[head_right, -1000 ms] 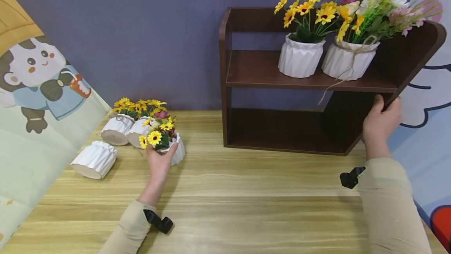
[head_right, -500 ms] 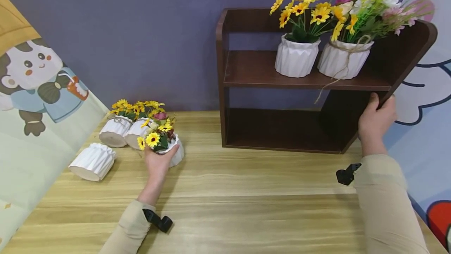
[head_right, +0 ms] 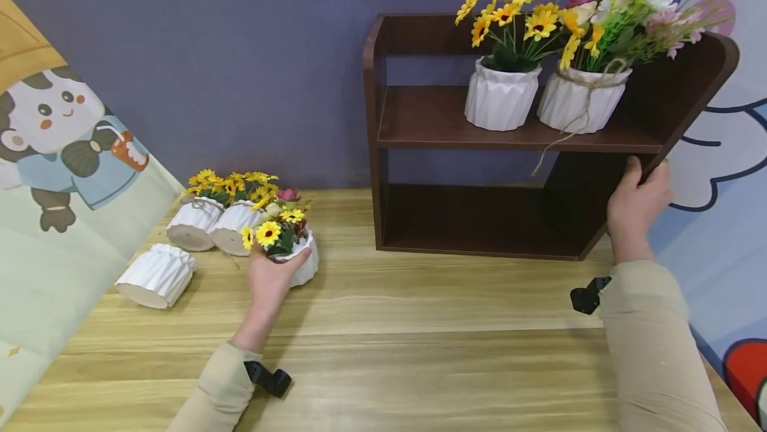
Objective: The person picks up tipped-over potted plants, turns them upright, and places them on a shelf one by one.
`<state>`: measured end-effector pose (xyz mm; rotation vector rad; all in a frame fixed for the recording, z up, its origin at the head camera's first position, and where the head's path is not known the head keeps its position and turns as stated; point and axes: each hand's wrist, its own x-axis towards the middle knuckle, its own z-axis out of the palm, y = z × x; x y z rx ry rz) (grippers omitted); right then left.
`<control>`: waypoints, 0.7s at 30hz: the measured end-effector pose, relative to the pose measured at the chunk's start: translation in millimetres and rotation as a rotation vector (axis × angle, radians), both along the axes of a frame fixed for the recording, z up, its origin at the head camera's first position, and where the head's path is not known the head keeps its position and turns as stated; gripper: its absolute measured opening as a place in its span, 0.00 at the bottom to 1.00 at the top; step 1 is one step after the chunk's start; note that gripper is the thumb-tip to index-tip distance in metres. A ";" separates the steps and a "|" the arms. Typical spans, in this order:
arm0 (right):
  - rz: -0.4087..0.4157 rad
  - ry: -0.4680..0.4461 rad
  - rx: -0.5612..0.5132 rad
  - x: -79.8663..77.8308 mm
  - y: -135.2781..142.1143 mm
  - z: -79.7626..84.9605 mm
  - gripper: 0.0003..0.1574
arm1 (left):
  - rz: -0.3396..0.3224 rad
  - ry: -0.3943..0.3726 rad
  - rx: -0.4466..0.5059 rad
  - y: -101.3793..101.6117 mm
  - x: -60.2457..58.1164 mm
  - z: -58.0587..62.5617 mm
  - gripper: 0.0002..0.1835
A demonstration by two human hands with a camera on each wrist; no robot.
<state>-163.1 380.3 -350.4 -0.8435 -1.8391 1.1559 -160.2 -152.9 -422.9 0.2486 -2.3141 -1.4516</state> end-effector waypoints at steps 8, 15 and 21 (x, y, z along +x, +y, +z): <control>-0.004 0.043 -0.077 -3.5 2.6 -1.7 0.16 | -0.086 0.039 -0.033 17.1 11.0 25.7 0.47; 0.040 -0.031 -0.078 2.6 2.1 2.0 0.18 | -0.200 0.043 -0.021 34.9 21.1 59.3 0.47; 0.070 0.024 -0.101 3.4 3.7 1.0 0.17 | -0.259 0.050 -0.038 49.3 30.2 80.8 0.51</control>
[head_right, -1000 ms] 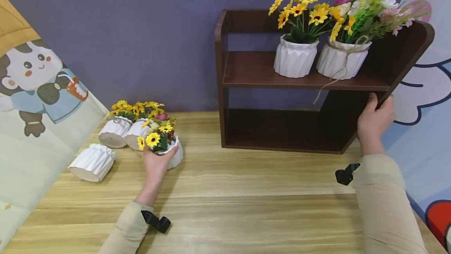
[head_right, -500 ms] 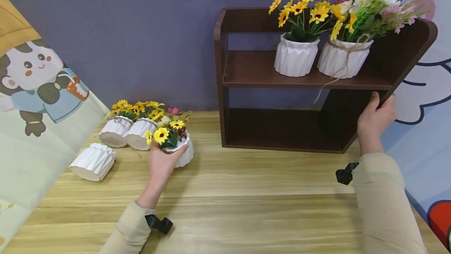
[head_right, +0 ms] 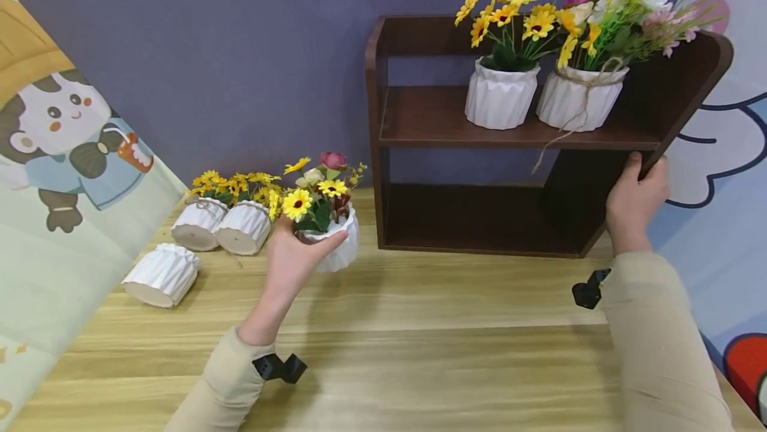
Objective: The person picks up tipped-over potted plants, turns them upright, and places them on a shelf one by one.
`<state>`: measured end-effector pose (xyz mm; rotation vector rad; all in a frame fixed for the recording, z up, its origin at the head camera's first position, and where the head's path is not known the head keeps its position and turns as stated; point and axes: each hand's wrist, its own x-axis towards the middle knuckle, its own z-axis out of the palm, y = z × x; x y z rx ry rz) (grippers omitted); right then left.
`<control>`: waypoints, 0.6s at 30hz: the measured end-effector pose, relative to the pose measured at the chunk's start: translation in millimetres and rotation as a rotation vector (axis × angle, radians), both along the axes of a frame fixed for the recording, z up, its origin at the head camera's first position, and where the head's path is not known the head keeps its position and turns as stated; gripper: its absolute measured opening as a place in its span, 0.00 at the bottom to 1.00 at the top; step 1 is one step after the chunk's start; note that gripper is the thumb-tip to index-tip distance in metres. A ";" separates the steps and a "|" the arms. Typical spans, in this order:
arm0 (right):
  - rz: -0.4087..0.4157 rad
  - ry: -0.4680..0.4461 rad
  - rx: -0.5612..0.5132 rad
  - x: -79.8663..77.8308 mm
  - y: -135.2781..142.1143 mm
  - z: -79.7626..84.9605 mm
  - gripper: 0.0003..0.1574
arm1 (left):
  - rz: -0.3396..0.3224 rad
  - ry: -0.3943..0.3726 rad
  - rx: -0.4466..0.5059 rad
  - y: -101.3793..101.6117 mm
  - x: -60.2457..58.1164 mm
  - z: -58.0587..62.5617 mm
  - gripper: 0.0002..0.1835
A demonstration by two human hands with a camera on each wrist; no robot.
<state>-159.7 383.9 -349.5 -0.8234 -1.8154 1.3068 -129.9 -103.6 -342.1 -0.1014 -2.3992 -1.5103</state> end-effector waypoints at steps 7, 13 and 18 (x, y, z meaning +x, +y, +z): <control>0.003 0.003 -0.019 -0.2 -0.4 5.1 0.17 | -0.016 0.034 -0.045 14.7 6.4 27.4 0.49; 0.010 -0.084 0.037 2.1 -1.5 6.1 0.22 | -0.036 0.095 -0.100 28.6 9.3 44.8 0.43; 0.002 -0.143 0.076 3.1 -1.1 7.0 0.24 | -0.076 0.150 -0.088 39.5 9.2 53.3 0.41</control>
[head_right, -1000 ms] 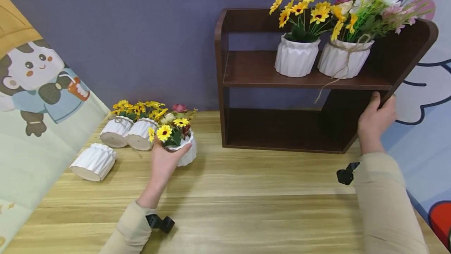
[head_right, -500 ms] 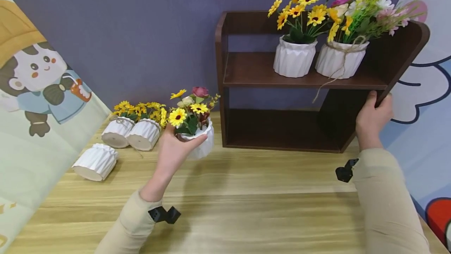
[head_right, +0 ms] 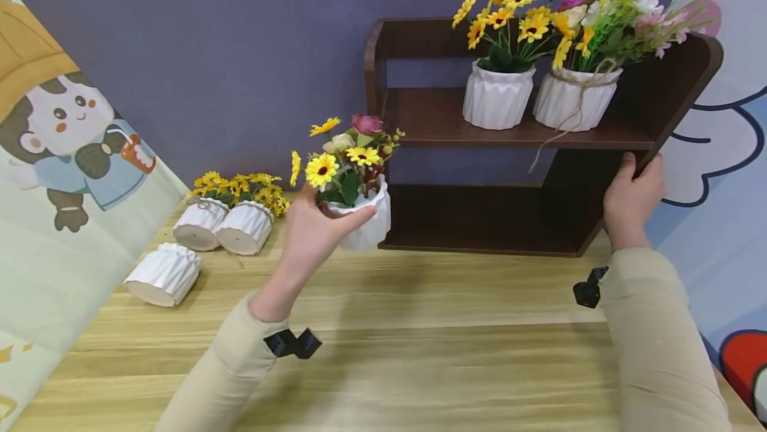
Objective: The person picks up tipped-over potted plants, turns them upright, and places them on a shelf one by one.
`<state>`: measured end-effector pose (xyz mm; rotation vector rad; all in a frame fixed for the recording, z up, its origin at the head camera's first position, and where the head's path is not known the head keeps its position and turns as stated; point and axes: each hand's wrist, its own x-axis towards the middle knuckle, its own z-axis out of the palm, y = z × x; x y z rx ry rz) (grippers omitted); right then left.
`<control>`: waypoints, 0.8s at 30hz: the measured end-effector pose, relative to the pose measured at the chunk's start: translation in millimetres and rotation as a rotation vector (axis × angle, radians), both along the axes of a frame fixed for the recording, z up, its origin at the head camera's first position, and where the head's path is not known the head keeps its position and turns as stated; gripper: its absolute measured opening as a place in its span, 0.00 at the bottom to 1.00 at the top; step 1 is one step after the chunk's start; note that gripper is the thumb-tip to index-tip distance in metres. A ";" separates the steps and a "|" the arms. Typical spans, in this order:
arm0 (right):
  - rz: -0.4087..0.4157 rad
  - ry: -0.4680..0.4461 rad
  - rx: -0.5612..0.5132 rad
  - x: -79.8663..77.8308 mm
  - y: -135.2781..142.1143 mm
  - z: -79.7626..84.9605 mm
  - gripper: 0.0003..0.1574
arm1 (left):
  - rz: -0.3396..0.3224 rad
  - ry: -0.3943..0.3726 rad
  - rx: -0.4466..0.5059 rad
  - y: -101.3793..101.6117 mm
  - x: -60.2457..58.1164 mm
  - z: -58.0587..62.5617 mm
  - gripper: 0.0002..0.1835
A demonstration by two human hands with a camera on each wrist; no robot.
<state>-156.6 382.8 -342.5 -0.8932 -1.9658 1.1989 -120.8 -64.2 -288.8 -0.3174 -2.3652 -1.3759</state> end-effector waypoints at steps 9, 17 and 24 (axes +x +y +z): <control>-0.008 -0.022 0.004 -0.4 -1.3 0.7 0.24 | -0.093 -0.008 0.009 21.8 -3.0 20.6 0.42; -0.008 -0.013 0.034 -0.3 -1.1 1.7 0.24 | -0.128 0.024 0.021 42.3 -6.1 36.3 0.41; -0.020 -0.006 0.083 -1.9 0.3 -1.0 0.26 | -0.158 0.015 0.017 57.3 -4.6 42.6 0.41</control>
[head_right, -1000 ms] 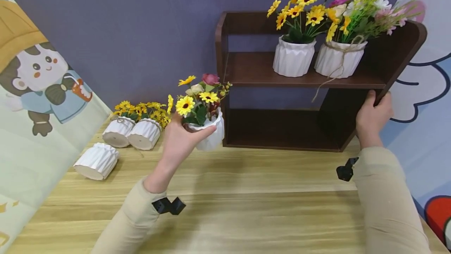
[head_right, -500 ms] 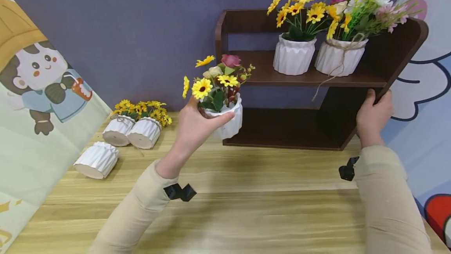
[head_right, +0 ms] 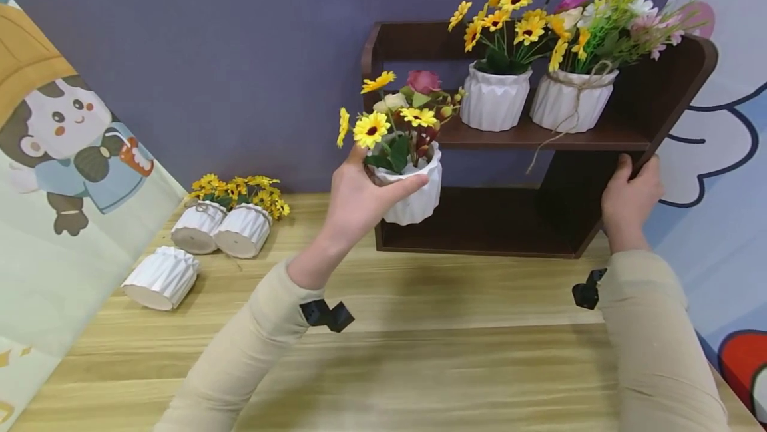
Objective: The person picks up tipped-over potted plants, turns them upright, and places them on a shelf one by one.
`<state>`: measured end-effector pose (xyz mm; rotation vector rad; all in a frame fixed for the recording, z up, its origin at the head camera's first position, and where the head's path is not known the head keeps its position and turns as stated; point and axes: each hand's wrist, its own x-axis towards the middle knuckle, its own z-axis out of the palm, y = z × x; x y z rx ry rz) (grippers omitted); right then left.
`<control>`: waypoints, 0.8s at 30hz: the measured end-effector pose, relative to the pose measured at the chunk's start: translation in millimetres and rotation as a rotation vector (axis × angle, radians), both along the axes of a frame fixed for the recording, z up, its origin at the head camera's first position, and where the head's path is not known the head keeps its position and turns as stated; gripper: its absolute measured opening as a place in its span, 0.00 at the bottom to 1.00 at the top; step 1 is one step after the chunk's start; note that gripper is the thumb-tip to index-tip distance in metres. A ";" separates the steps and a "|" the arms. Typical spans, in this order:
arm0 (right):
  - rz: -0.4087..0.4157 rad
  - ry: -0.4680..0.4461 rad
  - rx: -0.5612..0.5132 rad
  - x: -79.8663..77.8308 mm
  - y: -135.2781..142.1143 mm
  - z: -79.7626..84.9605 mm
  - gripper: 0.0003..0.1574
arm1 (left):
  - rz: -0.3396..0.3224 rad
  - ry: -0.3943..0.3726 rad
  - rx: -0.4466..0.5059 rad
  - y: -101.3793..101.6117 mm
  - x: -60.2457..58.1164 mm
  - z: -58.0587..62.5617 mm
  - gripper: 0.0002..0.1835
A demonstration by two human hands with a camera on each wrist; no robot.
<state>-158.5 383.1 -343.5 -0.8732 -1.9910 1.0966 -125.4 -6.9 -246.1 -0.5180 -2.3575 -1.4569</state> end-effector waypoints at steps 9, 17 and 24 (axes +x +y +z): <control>-0.010 0.005 -0.011 -2.1 0.3 -1.0 0.25 | -0.012 0.056 -0.022 12.7 -9.3 23.8 0.42; -0.016 0.017 0.025 -2.6 0.7 -5.5 0.27 | -0.006 0.083 -0.029 29.8 -26.7 36.8 0.51; -0.008 0.005 0.016 -2.8 -0.9 -3.8 0.27 | 0.008 0.099 -0.036 45.3 -43.7 43.1 0.47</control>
